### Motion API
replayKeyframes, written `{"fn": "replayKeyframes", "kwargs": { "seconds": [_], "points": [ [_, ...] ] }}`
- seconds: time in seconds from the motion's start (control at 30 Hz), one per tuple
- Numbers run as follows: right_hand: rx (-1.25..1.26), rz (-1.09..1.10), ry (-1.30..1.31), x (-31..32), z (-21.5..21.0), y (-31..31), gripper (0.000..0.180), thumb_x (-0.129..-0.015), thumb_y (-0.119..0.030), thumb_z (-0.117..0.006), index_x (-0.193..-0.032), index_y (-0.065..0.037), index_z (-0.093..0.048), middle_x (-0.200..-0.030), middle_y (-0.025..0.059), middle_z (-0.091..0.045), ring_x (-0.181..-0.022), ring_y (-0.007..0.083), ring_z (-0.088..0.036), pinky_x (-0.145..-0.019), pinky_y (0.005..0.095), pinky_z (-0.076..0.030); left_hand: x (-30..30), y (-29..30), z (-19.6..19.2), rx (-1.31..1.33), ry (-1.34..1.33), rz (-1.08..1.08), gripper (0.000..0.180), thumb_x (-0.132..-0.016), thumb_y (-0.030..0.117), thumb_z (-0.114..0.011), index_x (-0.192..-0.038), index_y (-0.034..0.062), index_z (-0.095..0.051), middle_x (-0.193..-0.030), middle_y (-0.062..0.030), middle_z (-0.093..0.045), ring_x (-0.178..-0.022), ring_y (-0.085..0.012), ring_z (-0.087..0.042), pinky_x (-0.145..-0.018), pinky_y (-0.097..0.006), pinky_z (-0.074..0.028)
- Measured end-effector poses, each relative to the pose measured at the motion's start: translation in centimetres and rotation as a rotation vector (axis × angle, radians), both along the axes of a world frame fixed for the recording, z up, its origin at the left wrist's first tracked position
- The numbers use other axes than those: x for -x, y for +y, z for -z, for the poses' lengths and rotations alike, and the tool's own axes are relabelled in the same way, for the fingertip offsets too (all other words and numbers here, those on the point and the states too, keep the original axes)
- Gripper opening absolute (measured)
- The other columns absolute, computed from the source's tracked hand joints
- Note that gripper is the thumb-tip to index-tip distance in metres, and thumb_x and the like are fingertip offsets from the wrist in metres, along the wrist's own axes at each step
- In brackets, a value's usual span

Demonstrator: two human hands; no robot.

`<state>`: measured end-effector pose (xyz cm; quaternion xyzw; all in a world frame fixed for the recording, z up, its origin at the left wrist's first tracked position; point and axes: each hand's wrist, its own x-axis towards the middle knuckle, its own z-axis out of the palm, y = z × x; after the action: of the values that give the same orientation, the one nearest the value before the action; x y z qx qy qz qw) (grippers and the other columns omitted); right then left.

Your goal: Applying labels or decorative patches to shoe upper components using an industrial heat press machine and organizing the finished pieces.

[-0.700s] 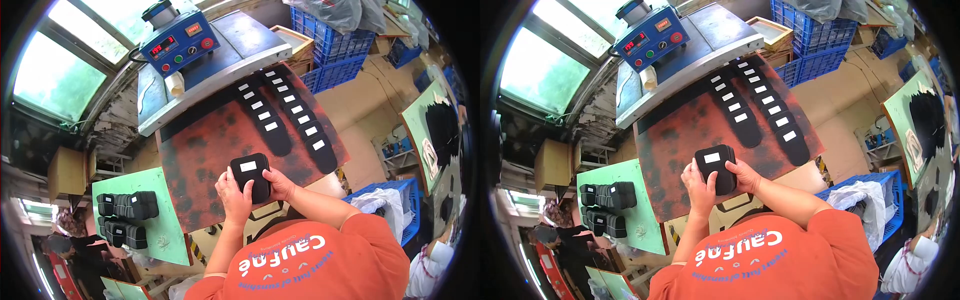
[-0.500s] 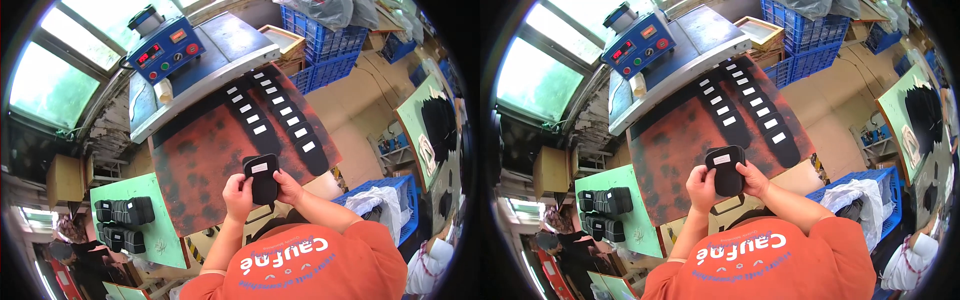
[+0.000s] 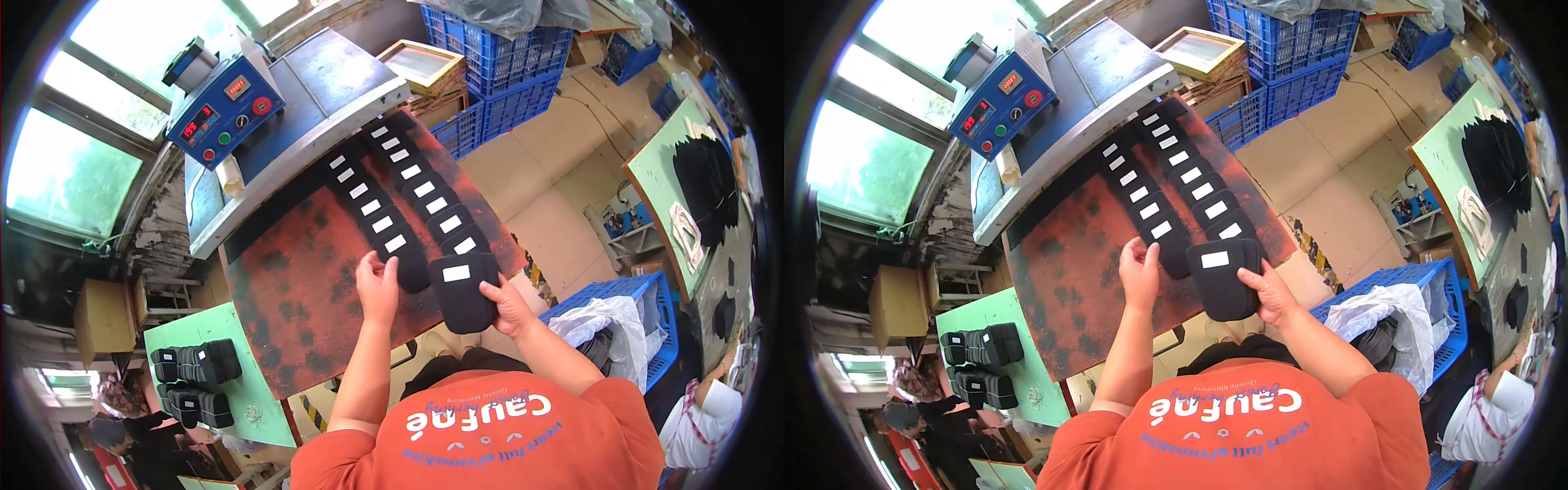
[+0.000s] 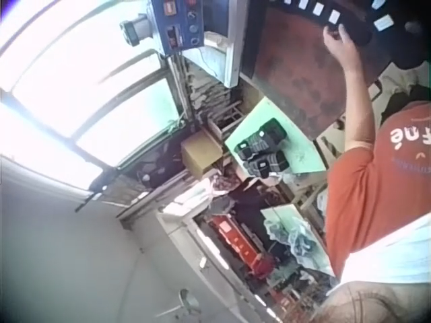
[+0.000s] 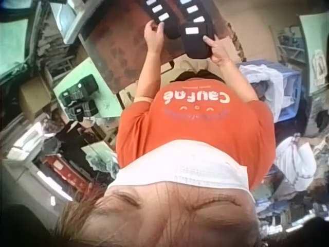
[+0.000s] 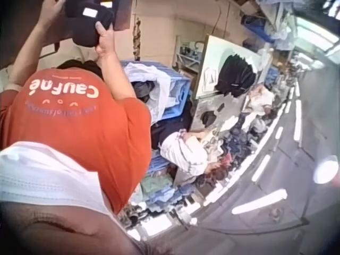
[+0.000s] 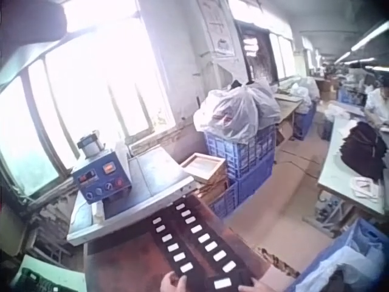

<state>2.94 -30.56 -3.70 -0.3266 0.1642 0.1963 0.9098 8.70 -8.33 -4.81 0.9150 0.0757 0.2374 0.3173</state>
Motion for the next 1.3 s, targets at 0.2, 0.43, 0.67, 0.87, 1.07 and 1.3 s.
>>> {"fn": "replayKeyframes", "kwargs": {
  "seconds": [0.2,0.43,0.67,0.87,1.07,1.3],
  "points": [
    [-0.053,-0.037,-0.001,-0.8,0.0,-0.2,0.051,-0.084,-0.013,-0.061,-0.129,-0.005,-0.037,-0.121,0.0087,-0.05,-0.111,0.0202,-0.05,-0.093,0.0348,-0.043,2.6,-1.2,-2.1,1.01,0.386,0.213,0.025,-0.08,0.002,-0.063,-0.103,-0.0026,-0.055,-0.076,-0.0011,-0.058,-0.059,-0.0054,-0.051,-0.052,-0.019,-0.042],
    [-0.084,-0.074,0.045,-1.4,-0.3,-2.1,0.046,-0.084,-0.013,-0.057,-0.126,-0.005,-0.04,-0.119,0.0103,-0.052,-0.108,0.0223,-0.053,-0.091,0.0363,-0.045,1.1,0.5,1.6,-0.034,-0.007,0.048,0.032,-0.08,0.004,-0.063,-0.11,-0.0035,-0.055,-0.082,-0.0022,-0.059,-0.061,-0.0071,-0.051,-0.055,-0.02,-0.043],
    [0.051,-0.022,0.117,-0.7,0.1,-1.5,0.048,-0.086,-0.018,-0.059,-0.128,-0.006,-0.039,-0.12,0.0084,-0.051,-0.11,0.0192,-0.051,-0.093,0.0339,-0.043,4.5,-2.5,-1.3,1.037,0.379,0.23,0.029,-0.079,0.0,-0.062,-0.108,-0.0033,-0.056,-0.075,-0.0009,-0.057,-0.059,-0.0055,-0.05,-0.052,-0.018,-0.043],
    [-0.253,-0.062,-0.04,-2.4,0.3,-5.2,0.047,-0.088,-0.021,-0.05,-0.131,-0.01,-0.037,-0.123,0.0094,-0.05,-0.113,0.0244,-0.05,-0.096,0.0411,-0.041,4.9,-0.1,2.2,0.888,0.41,0.059,0.03,-0.079,0.002,-0.063,-0.108,-0.0035,-0.054,-0.074,-0.0012,-0.053,-0.054,-0.0069,-0.049,-0.049,-0.02,-0.042],
    [0.061,0.003,-0.024,-2.5,-0.9,0.3,0.05,-0.084,-0.011,-0.062,-0.128,-0.007,-0.039,-0.119,0.0064,-0.051,-0.108,0.0187,-0.052,-0.091,0.0344,-0.044,5.6,-2.3,-1.8,0.723,0.229,0.254,0.027,-0.076,0.006,-0.067,-0.099,-0.0009,-0.055,-0.077,-0.0005,-0.051,-0.059,-0.0064,-0.046,-0.053,-0.02,-0.04],
    [-0.261,-0.037,-0.003,-5.6,-1.1,5.2,0.044,-0.09,-0.022,-0.05,-0.13,-0.009,-0.036,-0.123,0.0098,-0.05,-0.113,0.024,-0.049,-0.095,0.0414,-0.041,-3.8,7.0,-1.1,1.072,0.344,0.029,0.014,-0.086,0.011,-0.055,-0.074,0.0026,-0.053,-0.062,0.0016,-0.05,-0.054,-0.0048,-0.044,-0.048,-0.021,-0.035]
  ]
}}
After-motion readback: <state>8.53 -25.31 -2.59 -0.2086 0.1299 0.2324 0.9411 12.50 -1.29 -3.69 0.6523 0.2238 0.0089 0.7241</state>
